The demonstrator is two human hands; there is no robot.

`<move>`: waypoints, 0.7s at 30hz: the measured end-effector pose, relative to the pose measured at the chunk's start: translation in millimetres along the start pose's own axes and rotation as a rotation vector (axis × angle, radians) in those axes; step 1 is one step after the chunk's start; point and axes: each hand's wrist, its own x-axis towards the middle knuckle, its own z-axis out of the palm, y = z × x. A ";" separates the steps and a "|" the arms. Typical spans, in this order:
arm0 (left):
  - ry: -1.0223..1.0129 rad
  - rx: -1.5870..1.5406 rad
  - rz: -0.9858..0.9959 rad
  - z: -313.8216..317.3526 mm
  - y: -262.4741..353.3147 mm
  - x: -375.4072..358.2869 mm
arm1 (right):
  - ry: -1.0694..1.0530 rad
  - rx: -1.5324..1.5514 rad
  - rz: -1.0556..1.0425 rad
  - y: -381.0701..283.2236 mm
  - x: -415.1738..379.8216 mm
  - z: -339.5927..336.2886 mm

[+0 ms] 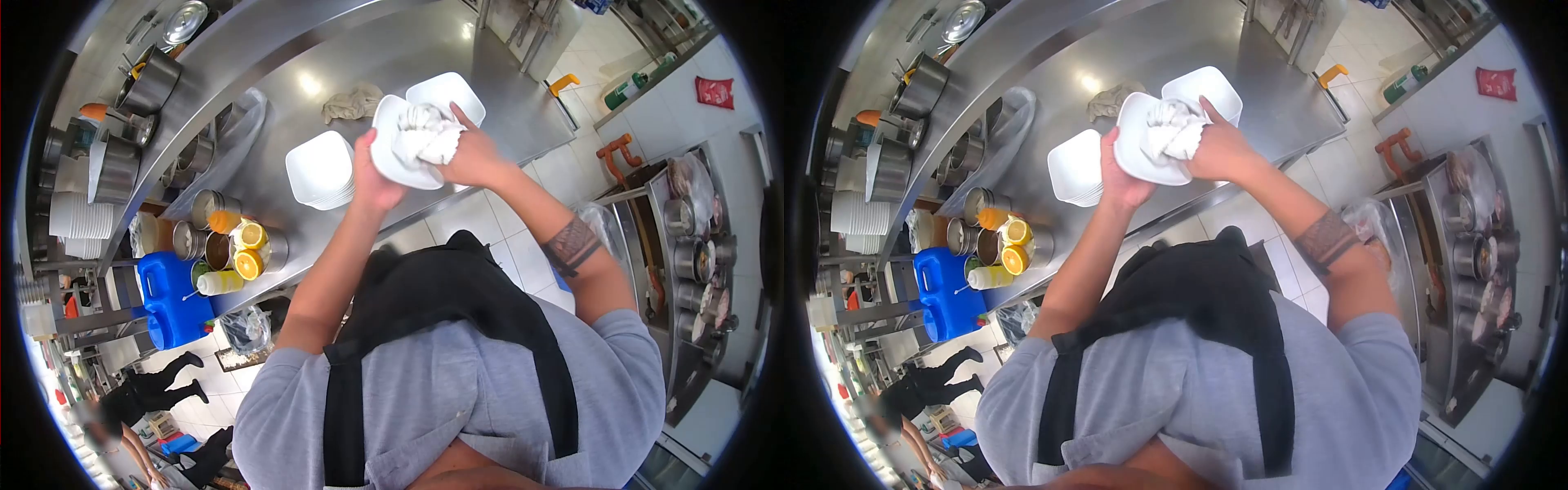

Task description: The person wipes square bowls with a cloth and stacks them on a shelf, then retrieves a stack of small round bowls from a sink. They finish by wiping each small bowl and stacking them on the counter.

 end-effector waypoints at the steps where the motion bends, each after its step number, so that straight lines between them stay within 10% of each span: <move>1: 0.041 0.050 -0.038 6.2 -5.6 1.4 | 0.000 -0.001 0.007 -4.6 3.0 6.3; 4: 0.033 0.155 -0.022 -15.1 -3.9 25.2 | 0.293 0.937 0.308 -34.6 4.8 37.8; 8: 0.093 0.162 0.038 -6.7 8.3 30.7 | 0.185 0.961 0.278 -0.8 -44.6 20.9; 14: 0.122 0.102 0.060 -30.5 9.9 69.4 | 0.718 1.530 0.423 26.4 -140.1 11.9; 21: 0.354 1.245 0.185 -15.3 4.5 93.2 | 0.895 1.594 0.632 22.3 -204.0 34.8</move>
